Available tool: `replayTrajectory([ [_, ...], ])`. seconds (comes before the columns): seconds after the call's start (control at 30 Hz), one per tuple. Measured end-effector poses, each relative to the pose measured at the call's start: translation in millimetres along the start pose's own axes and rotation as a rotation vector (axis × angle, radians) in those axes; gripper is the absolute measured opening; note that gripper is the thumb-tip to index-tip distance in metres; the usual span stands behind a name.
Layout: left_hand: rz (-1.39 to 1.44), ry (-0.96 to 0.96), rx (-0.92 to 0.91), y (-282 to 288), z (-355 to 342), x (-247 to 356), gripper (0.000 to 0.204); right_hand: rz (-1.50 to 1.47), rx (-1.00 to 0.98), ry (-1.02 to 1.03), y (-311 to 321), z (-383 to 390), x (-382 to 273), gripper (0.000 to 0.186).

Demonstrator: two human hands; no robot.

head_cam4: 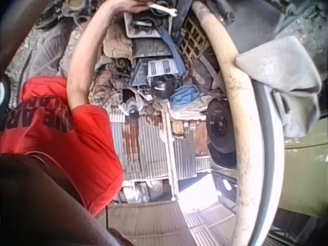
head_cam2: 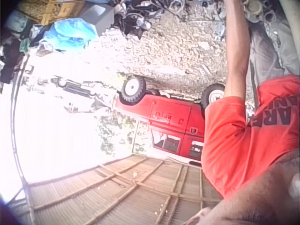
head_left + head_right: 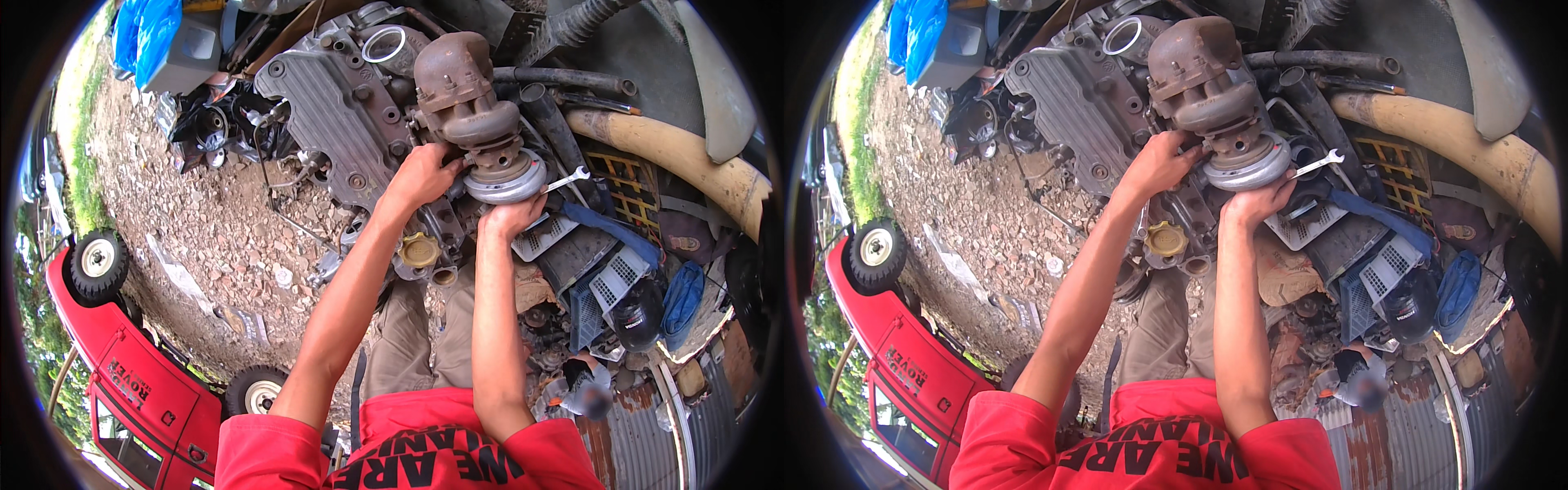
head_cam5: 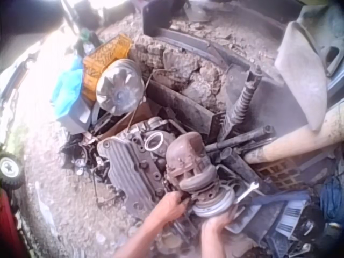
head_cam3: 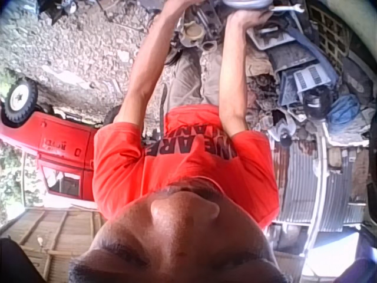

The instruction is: The person removes a turbocharger from an engine using a wrench, then sits on the ground to clean the interior of the turbocharger housing with a small tool. The person repeatedly scrapes and wipes the inside of the housing.

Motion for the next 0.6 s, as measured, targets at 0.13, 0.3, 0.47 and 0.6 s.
replayTrajectory([
  [0.13,0.060,0.032,-0.060,3.2,1.9,4.9,0.036,-0.023,0.011,0.003,1.0,-1.5,-0.8,0.042],
  [0.3,-0.110,-0.181,0.132,-4.1,-1.3,-13.1,0.035,0.014,-0.048,0.012,3.8,-2.7,3.9,0.046],
  [0.47,0.053,-0.015,-0.006,0.8,4.8,4.3,0.037,0.004,-0.031,0.015,7.4,-5.3,4.7,0.046],
  [0.6,-0.055,-0.060,0.104,-2.2,0.6,-6.0,0.036,-0.007,0.003,0.016,-0.4,-0.2,1.2,0.043],
])
Point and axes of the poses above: each hand's wrist, its own z-axis away from the middle knuckle, its own y-axis out of the back of the hand, x = y × z, the point moved 4 cm from there along -z, towards the middle knuckle, and after that the axes turned 13 degrees about -x, right-handed, at the moved point
